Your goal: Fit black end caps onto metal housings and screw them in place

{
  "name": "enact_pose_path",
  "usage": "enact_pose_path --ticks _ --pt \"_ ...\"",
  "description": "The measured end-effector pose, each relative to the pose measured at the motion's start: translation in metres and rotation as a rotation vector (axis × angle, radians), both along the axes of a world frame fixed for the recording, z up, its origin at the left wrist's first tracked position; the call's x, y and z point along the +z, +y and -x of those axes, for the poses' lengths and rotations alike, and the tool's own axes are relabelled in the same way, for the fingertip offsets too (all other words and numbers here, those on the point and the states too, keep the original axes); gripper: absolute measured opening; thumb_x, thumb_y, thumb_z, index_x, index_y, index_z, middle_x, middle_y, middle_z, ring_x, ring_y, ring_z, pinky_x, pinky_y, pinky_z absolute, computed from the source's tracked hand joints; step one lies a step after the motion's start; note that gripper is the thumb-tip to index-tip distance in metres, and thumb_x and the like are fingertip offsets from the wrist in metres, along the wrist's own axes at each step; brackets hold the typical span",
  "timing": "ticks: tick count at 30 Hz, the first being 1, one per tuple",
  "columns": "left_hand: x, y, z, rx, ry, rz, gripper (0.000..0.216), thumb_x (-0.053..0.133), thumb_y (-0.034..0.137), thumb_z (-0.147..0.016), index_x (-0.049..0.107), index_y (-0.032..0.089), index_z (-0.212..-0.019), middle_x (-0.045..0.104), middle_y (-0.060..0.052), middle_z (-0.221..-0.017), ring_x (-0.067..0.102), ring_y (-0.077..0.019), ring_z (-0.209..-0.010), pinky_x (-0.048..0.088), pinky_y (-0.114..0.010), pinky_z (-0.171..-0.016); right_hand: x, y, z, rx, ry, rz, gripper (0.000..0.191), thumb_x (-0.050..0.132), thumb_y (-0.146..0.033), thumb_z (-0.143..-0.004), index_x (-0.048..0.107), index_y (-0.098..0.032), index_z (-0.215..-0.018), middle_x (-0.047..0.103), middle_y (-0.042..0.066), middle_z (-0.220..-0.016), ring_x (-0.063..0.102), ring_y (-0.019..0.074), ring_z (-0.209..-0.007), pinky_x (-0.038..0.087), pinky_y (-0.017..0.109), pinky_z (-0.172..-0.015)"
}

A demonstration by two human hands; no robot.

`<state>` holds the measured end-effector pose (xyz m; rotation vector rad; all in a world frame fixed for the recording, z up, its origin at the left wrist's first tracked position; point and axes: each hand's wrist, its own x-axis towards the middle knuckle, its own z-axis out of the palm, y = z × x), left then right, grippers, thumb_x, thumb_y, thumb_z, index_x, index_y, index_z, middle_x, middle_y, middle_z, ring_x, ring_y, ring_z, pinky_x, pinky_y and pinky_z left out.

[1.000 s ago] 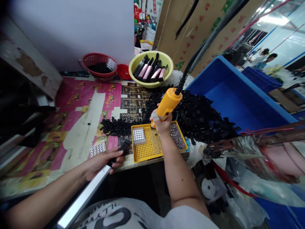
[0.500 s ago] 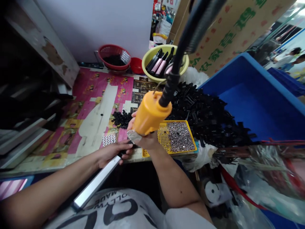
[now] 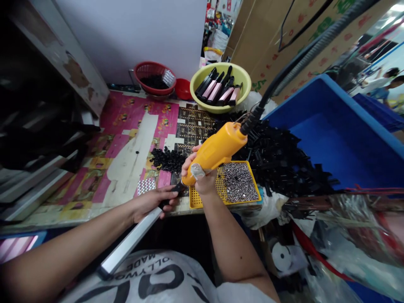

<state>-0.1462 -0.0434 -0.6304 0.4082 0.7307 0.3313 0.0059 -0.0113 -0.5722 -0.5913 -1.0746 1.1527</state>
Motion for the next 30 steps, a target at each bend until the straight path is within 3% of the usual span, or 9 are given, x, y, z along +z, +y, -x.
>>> enact_pose_path --ticks 7,12,14,17,20,22,25,27,30 --pt "-0.001 0.0 -0.001 0.025 0.006 0.026 0.026 0.061 0.024 -0.078 0.043 0.022 -0.097 0.042 0.004 -0.064 0.04 -0.0051 -0.044 0.037 -0.013 -0.036 -0.002 -0.004 0.006 -0.104 -0.036 0.043 0.041 0.06 -0.05 -0.07 0.043 -0.025 -0.097 0.052 -0.006 -0.065 0.049 0.0077 -0.045 0.041 0.022 -0.043" --pt "-0.002 0.0 0.001 0.016 -0.015 0.08 0.02 0.056 0.028 -0.081 0.047 0.018 -0.095 0.044 0.003 -0.063 0.04 -0.0062 -0.042 0.037 -0.016 -0.035 0.034 -0.012 -0.009 0.071 -0.126 0.007 0.043 0.057 -0.05 -0.072 0.044 -0.025 -0.105 0.051 -0.004 -0.067 0.05 0.0099 -0.047 0.043 0.025 -0.043" --pt "0.003 0.003 0.006 0.04 -0.031 0.08 0.021 0.052 0.033 -0.083 0.051 0.014 -0.092 0.043 0.002 -0.062 0.04 -0.006 -0.043 0.037 -0.016 -0.036 0.058 -0.016 -0.026 -0.079 -0.213 -0.088 0.043 0.052 -0.051 -0.076 0.044 -0.025 -0.108 0.051 -0.003 -0.071 0.052 0.0113 -0.051 0.046 0.027 -0.047" --pt "0.02 0.013 0.018 0.173 -0.079 0.021 0.026 0.051 0.037 -0.085 0.055 0.013 -0.093 0.045 0.001 -0.068 0.046 -0.006 -0.052 0.043 -0.016 -0.046 0.084 -0.035 -0.051 -0.625 -0.525 -0.189 0.052 0.06 -0.046 -0.071 0.044 -0.023 -0.115 0.053 0.004 -0.093 0.057 0.0167 -0.075 0.05 0.034 -0.067" --pt "0.043 0.026 0.026 0.43 -0.124 -0.118 0.023 0.053 0.031 -0.085 0.057 0.013 -0.099 0.05 -0.001 -0.075 0.051 -0.007 -0.062 0.048 -0.018 -0.058 0.078 -0.066 -0.047 -0.939 -0.88 -0.183 0.064 0.068 -0.036 -0.066 0.042 -0.022 -0.122 0.047 0.011 -0.114 0.053 0.023 -0.093 0.048 0.041 -0.079" --pt "0.055 0.033 0.024 0.567 -0.162 -0.21 0.022 0.054 0.028 -0.085 0.059 0.013 -0.1 0.052 -0.001 -0.074 0.052 -0.0075 -0.062 0.049 -0.019 -0.059 0.055 -0.082 -0.024 -0.641 -0.989 -0.085 0.053 0.061 -0.032 -0.072 0.043 -0.024 -0.122 0.051 0.011 -0.109 0.055 0.02 -0.082 0.049 0.038 -0.071" --pt "0.062 0.036 0.017 0.658 -0.171 -0.249 0.023 0.053 0.029 -0.085 0.06 0.015 -0.101 0.054 0.0 -0.073 0.053 -0.0078 -0.061 0.049 -0.02 -0.059 0.012 -0.077 0.02 0.138 -0.919 0.222 0.046 0.054 -0.028 -0.079 0.041 -0.023 -0.123 0.06 0.006 -0.094 0.054 0.0115 -0.06 0.046 0.026 -0.052" --pt "0.058 0.035 0.017 0.71 -0.071 -0.272 0.027 0.052 0.033 -0.085 0.058 0.018 -0.107 0.059 -0.002 -0.081 0.057 -0.0099 -0.067 0.05 -0.022 -0.063 -0.008 -0.047 0.039 0.274 -0.867 0.305 0.048 0.053 -0.027 -0.079 0.037 -0.02 -0.124 0.062 0.004 -0.088 0.056 0.011 -0.06 0.045 0.023 -0.052" --pt "0.044 0.025 0.034 0.733 0.157 -0.375 0.037 0.054 0.039 -0.083 0.054 0.024 -0.117 0.062 -0.004 -0.105 0.059 -0.0148 -0.092 0.048 -0.024 -0.076 -0.013 0.028 0.038 0.102 -1.112 0.305 0.055 0.057 -0.029 -0.076 0.037 -0.018 -0.125 0.065 0.005 -0.088 0.06 0.014 -0.067 0.046 0.025 -0.058"
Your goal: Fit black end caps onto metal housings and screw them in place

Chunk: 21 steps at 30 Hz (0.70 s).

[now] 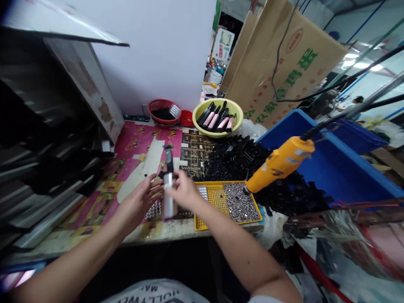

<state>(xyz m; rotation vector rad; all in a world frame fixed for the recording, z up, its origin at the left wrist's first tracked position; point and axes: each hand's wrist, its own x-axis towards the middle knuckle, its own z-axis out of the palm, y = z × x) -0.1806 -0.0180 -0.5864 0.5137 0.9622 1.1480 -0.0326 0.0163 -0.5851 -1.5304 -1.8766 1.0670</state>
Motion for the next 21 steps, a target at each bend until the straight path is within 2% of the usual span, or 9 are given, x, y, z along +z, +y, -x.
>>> enact_pose_path --ticks 2,3,6,8,10,13,15,18,21 --pt "-0.009 -0.015 0.019 -0.02 0.163 0.003 0.04 0.058 0.042 -0.08 0.055 0.024 -0.116 0.059 -0.006 -0.117 0.055 -0.0176 -0.105 0.045 -0.025 -0.082 0.009 0.053 -0.013 -0.088 -0.407 -0.092 0.056 0.058 -0.035 -0.076 0.039 -0.017 -0.126 0.066 0.007 -0.093 0.062 0.0179 -0.08 0.047 0.027 -0.069" --pt "-0.013 -0.026 0.028 -0.047 0.245 0.014 0.04 0.059 0.043 -0.079 0.057 0.022 -0.113 0.059 -0.007 -0.117 0.054 -0.0192 -0.107 0.044 -0.026 -0.083 0.014 0.075 -0.02 -0.138 -0.645 -0.08 0.053 0.057 -0.038 -0.077 0.041 -0.018 -0.124 0.066 0.008 -0.099 0.062 0.0192 -0.09 0.046 0.027 -0.075" --pt "-0.019 -0.063 0.053 -0.166 0.433 -0.025 0.034 0.055 0.043 -0.081 0.061 0.019 -0.104 0.064 -0.007 -0.104 0.057 -0.0215 -0.099 0.044 -0.03 -0.083 0.016 0.119 -0.037 -0.169 -0.797 -0.017 0.043 0.055 -0.034 -0.078 0.051 -0.008 -0.112 0.062 0.021 -0.107 0.06 0.0284 -0.101 0.045 0.035 -0.081" --pt "-0.02 -0.084 0.071 -0.224 0.543 -0.106 0.029 0.051 0.041 -0.084 0.061 0.021 -0.102 0.065 -0.006 -0.098 0.058 -0.0213 -0.093 0.044 -0.032 -0.083 0.007 0.13 -0.047 -0.173 -0.868 0.036 0.043 0.057 -0.032 -0.076 0.053 -0.002 -0.106 0.06 0.028 -0.106 0.059 0.0349 -0.101 0.045 0.04 -0.079" --pt "-0.018 -0.094 0.094 -0.199 0.744 -0.228 0.026 0.05 0.038 -0.085 0.062 0.023 -0.102 0.064 -0.007 -0.101 0.057 -0.0222 -0.095 0.043 -0.034 -0.087 -0.005 0.134 -0.058 -0.16 -0.914 0.055 0.041 0.055 -0.033 -0.076 0.055 -0.002 -0.103 0.059 0.029 -0.106 0.058 0.038 -0.102 0.045 0.044 -0.079" --pt "-0.016 -0.086 0.139 -0.008 1.28 -0.43 0.027 0.055 0.035 -0.082 0.061 0.024 -0.105 0.06 -0.009 -0.109 0.051 -0.0264 -0.106 0.037 -0.039 -0.095 -0.017 0.132 -0.07 -0.136 -0.954 0.046 0.041 0.051 -0.039 -0.078 0.055 -0.008 -0.104 0.06 0.024 -0.108 0.057 0.0367 -0.103 0.045 0.043 -0.08" --pt "-0.018 -0.069 0.165 0.106 1.652 -0.449 0.035 0.053 0.037 -0.082 0.058 0.02 -0.112 0.056 -0.013 -0.115 0.048 -0.031 -0.109 0.034 -0.044 -0.095 -0.018 0.129 -0.072 -0.139 -0.978 0.028 0.041 0.05 -0.041 -0.078 0.053 -0.011 -0.107 0.061 0.02 -0.107 0.059 0.034 -0.101 0.046 0.041 -0.079" --pt "-0.027 -0.047 0.181 0.081 1.997 -0.379 0.042 0.047 0.038 -0.085 0.051 0.017 -0.121 0.052 -0.017 -0.121 0.046 -0.0365 -0.109 0.035 -0.049 -0.089 -0.016 0.126 -0.066 -0.179 -1.018 0.012 0.047 0.052 -0.042 -0.076 0.048 -0.012 -0.113 0.061 0.018 -0.107 0.06 0.0318 -0.098 0.047 0.039 -0.077" --pt "-0.039 -0.043 0.175 0.005 2.089 -0.442 0.04 0.046 0.034 -0.085 0.051 0.018 -0.122 0.048 -0.015 -0.129 0.042 -0.0375 -0.113 0.034 -0.051 -0.089 -0.015 0.126 -0.062 -0.217 -1.054 0.016 0.052 0.056 -0.04 -0.074 0.044 -0.012 -0.116 0.06 0.019 -0.107 0.059 0.0324 -0.101 0.047 0.039 -0.077"
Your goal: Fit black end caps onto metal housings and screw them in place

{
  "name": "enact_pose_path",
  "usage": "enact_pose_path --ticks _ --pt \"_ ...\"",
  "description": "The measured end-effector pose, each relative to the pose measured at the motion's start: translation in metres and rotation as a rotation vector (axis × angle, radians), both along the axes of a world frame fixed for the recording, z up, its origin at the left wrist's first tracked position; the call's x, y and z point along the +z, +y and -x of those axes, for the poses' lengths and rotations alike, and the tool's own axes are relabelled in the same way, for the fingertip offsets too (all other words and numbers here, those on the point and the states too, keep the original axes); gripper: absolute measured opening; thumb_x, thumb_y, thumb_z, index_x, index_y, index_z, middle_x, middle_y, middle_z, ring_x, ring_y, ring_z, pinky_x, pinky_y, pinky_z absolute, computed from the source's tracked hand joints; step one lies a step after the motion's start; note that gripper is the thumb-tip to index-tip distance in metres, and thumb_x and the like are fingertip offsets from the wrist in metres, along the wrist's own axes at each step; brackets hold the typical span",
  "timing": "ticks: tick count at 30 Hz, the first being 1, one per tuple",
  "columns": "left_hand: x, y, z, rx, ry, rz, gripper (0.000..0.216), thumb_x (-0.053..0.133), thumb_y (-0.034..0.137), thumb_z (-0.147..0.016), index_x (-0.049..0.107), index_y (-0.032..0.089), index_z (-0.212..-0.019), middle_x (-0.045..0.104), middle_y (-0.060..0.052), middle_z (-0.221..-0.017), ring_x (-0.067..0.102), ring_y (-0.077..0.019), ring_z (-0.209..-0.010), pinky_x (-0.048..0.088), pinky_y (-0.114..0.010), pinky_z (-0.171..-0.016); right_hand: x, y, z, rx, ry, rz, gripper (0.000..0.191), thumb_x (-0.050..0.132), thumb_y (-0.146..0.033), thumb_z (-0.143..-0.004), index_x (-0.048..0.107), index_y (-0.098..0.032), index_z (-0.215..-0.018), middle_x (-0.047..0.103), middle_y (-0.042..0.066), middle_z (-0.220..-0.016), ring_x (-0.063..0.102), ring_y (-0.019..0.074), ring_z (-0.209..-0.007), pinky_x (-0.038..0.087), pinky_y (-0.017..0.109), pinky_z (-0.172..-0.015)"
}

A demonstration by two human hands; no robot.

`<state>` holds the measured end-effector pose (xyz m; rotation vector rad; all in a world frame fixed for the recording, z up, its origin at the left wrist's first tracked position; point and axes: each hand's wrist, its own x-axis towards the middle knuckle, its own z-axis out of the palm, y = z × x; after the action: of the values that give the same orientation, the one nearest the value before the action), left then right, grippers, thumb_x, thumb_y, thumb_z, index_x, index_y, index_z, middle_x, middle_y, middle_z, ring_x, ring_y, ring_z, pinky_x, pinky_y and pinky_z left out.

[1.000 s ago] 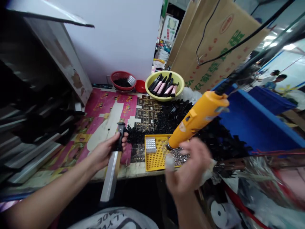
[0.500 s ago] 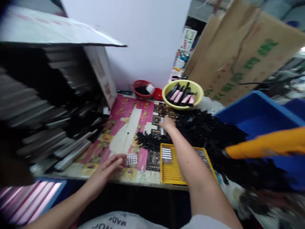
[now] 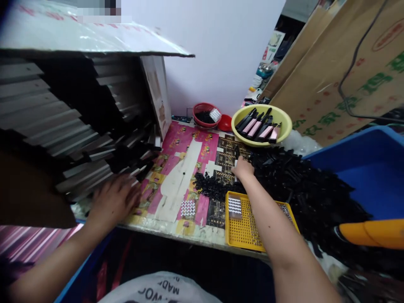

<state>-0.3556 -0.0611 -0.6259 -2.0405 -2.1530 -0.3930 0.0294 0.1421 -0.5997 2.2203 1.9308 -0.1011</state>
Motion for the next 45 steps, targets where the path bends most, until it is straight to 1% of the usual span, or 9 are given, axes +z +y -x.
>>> enact_pose_path --ticks 9,12,16,19,24,30,38,43,45 --pt "-0.017 -0.031 -0.019 -0.086 0.031 -0.006 0.043 0.046 0.029 -0.085 0.05 0.016 -0.126 0.044 -0.016 -0.133 0.033 -0.0351 -0.125 0.028 -0.049 -0.1 0.029 -0.02 0.0 -0.015 0.015 -0.072 0.044 0.05 -0.041 -0.08 0.049 -0.015 -0.116 0.057 0.018 -0.113 0.058 0.0318 -0.1 0.046 0.042 -0.078" --pt "-0.018 -0.032 -0.019 0.009 0.043 0.006 0.044 0.044 0.031 -0.085 0.05 0.016 -0.126 0.041 -0.018 -0.136 0.035 -0.0393 -0.121 0.034 -0.052 -0.091 0.04 -0.058 0.042 0.21 0.357 -0.241 0.041 0.048 -0.04 -0.082 0.049 -0.02 -0.118 0.06 0.012 -0.107 0.06 0.0226 -0.087 0.046 0.036 -0.075" --pt "-0.015 -0.023 -0.013 0.054 -0.032 0.051 0.051 0.045 0.036 -0.085 0.043 0.011 -0.13 0.053 -0.021 -0.12 0.047 -0.0368 -0.107 0.038 -0.049 -0.085 0.022 -0.123 0.112 0.485 1.003 0.0 0.032 0.054 -0.033 -0.08 0.057 -0.022 -0.109 0.064 0.004 -0.091 0.058 0.014 -0.075 0.047 0.029 -0.069" --pt "-0.012 -0.023 -0.021 -0.145 -0.171 0.117 0.043 0.044 0.036 -0.086 0.049 0.014 -0.123 0.059 -0.015 -0.104 0.052 -0.0307 -0.101 0.04 -0.043 -0.088 -0.01 -0.158 0.147 0.302 1.321 0.154 0.035 0.057 -0.032 -0.076 0.056 -0.019 -0.109 0.063 0.006 -0.095 0.06 0.0147 -0.08 0.049 0.029 -0.069" --pt "-0.008 -0.036 -0.064 -0.468 -0.361 0.08 0.044 0.044 0.027 -0.087 0.036 0.017 -0.13 0.049 -0.015 -0.122 0.047 -0.0254 -0.114 0.041 -0.036 -0.092 -0.039 -0.181 0.165 -0.118 1.606 0.282 0.047 0.046 -0.058 -0.079 0.06 -0.016 -0.094 0.061 0.004 -0.075 0.061 0.0161 -0.061 0.05 0.028 -0.053" --pt "-0.004 -0.021 -0.102 -0.5 -0.282 0.131 0.053 0.037 0.035 -0.091 0.025 0.02 -0.139 0.054 -0.015 -0.121 0.059 -0.026 -0.098 0.05 -0.035 -0.074 -0.025 -0.187 0.15 -0.058 1.488 -0.125 0.044 0.04 -0.055 -0.084 0.06 -0.017 -0.072 0.06 0.004 -0.069 0.059 0.0183 -0.07 0.047 0.029 -0.065" --pt "-0.002 -0.024 -0.11 -0.57 -0.316 0.151 0.057 0.037 0.035 -0.091 0.015 0.026 -0.143 0.052 -0.009 -0.126 0.056 -0.0224 -0.106 0.049 -0.033 -0.082 -0.054 -0.193 0.148 -0.361 1.551 -0.145 0.045 0.043 -0.056 -0.08 0.061 -0.015 -0.078 0.062 0.004 -0.07 0.058 0.0175 -0.067 0.046 0.027 -0.059" --pt "0.003 -0.019 -0.09 -0.442 -0.401 0.195 0.055 0.037 0.04 -0.09 0.022 0.026 -0.141 0.053 -0.009 -0.125 0.057 -0.0231 -0.104 0.047 -0.033 -0.082 -0.008 -0.128 0.09 0.198 1.182 0.218 0.045 0.052 -0.058 -0.075 0.063 -0.019 -0.096 0.067 0.004 -0.082 0.062 0.0202 -0.079 0.048 0.03 -0.068" --pt "0.006 -0.018 -0.079 -0.338 -0.498 0.243 0.053 0.038 0.044 -0.089 0.029 0.021 -0.136 0.053 -0.011 -0.124 0.058 -0.0236 -0.101 0.046 -0.033 -0.083 0.015 -0.086 0.051 0.153 0.747 -0.014 0.044 0.045 -0.055 -0.081 0.06 -0.021 -0.103 0.066 0.008 -0.099 0.061 0.0226 -0.092 0.047 0.033 -0.077"
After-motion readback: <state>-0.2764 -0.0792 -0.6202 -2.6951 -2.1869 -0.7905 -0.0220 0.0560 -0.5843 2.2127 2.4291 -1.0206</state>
